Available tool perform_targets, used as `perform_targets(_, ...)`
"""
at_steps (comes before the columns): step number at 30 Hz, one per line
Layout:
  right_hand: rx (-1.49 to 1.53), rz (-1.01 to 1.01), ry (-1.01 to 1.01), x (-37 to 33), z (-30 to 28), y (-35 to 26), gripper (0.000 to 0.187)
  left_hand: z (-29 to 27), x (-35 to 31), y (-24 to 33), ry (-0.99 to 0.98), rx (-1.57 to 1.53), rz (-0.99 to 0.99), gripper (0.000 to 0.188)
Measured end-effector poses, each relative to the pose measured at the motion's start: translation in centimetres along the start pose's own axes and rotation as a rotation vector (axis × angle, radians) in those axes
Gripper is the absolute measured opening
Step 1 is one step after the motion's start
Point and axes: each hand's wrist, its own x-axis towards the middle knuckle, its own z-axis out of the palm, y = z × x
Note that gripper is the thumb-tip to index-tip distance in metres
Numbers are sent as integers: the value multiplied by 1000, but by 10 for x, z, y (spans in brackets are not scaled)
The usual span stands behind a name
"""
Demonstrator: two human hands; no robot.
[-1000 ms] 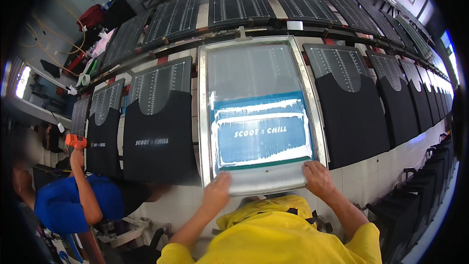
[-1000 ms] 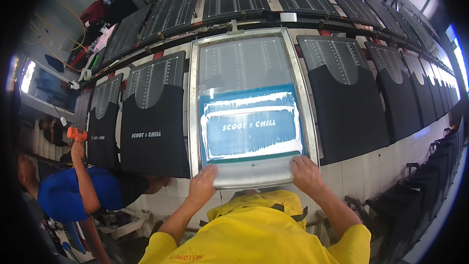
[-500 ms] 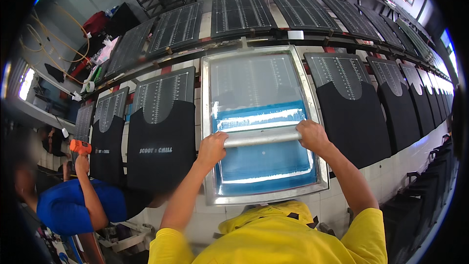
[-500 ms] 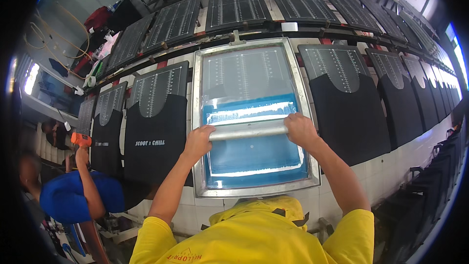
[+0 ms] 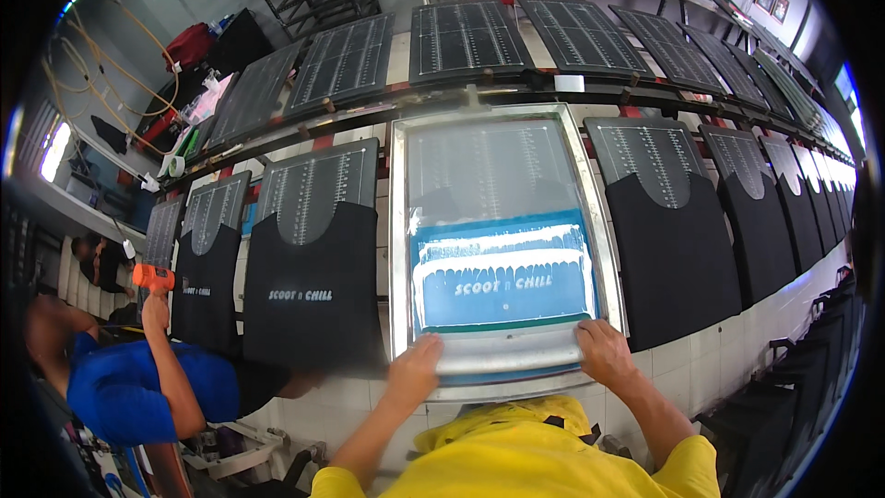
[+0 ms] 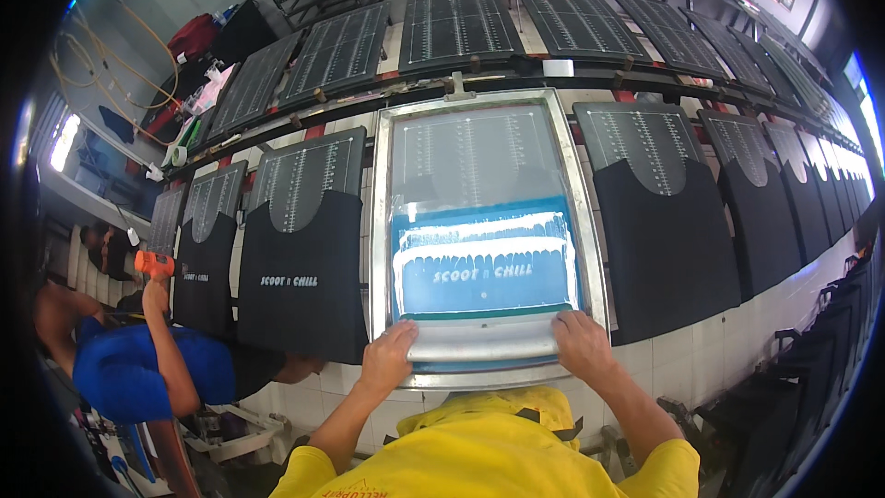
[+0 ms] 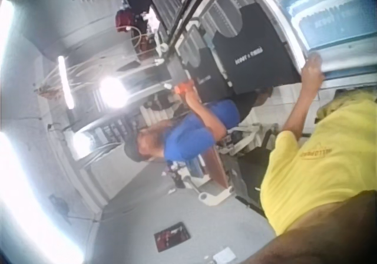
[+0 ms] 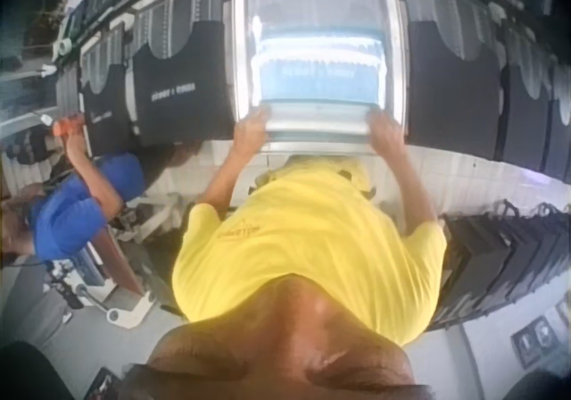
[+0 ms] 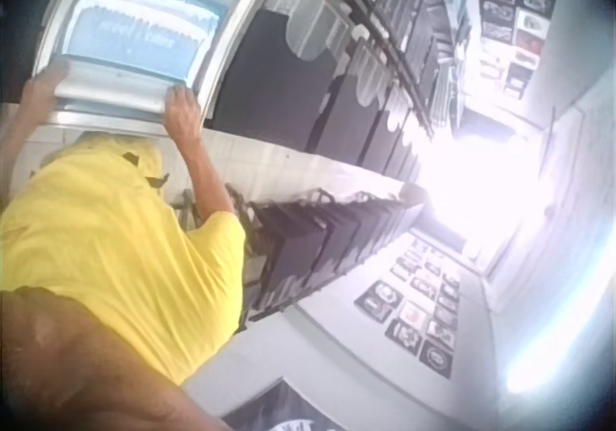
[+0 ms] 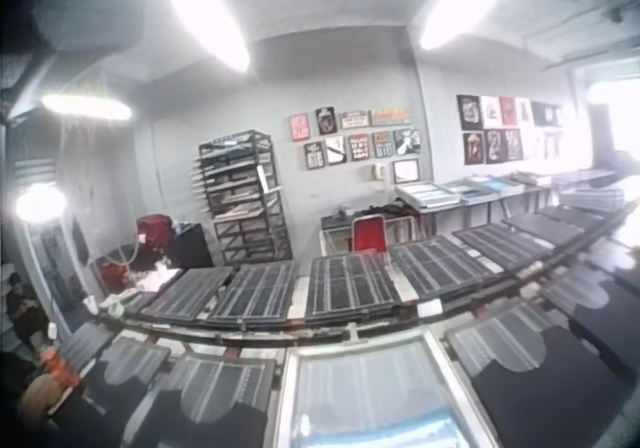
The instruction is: The person performs screen printing by using a squeegee to pull ink across a stencil onto a black shirt and uses a heat gun to dry the ink between layers.
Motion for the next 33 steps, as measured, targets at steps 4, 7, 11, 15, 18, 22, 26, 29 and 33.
perform_targets(4, -28, -4, 38, 18, 11, 12, 30, 12, 16, -18, 67, 32, 50, 45)
perform_targets(7, -24, 14, -26, 54, 6, 26, 25, 6, 53, -35, 7, 16, 56, 45)
perform_targets(11, -51, 32, 5, 91, 15, 49, 21, 7, 98, -60, 22, 30, 80, 45)
perform_targets(15, -79, 54, -79, 108, 10, 58, 18, -6, 121, -62, -37, 20, 67, 41)
perform_targets(18, -43, 69, -70, 113, 8, 63, 18, -9, 127, -63, -70, 37, 15, 40)
perform_targets(22, -30, 82, -48, 83, -1, 43, 25, -22, 94, -39, -52, 35, -30, 48)
perform_targets(26, -14, 51, 33, 35, -14, 7, 27, -20, 31, -9, -20, 51, -51, 48)
perform_targets(29, -64, 49, 58, 11, -11, -8, 25, -6, -3, 0, 12, 48, -47, 47)
perform_targets(33, -114, 34, 69, 4, 5, -2, 23, 8, -5, -4, 29, 15, -24, 46)
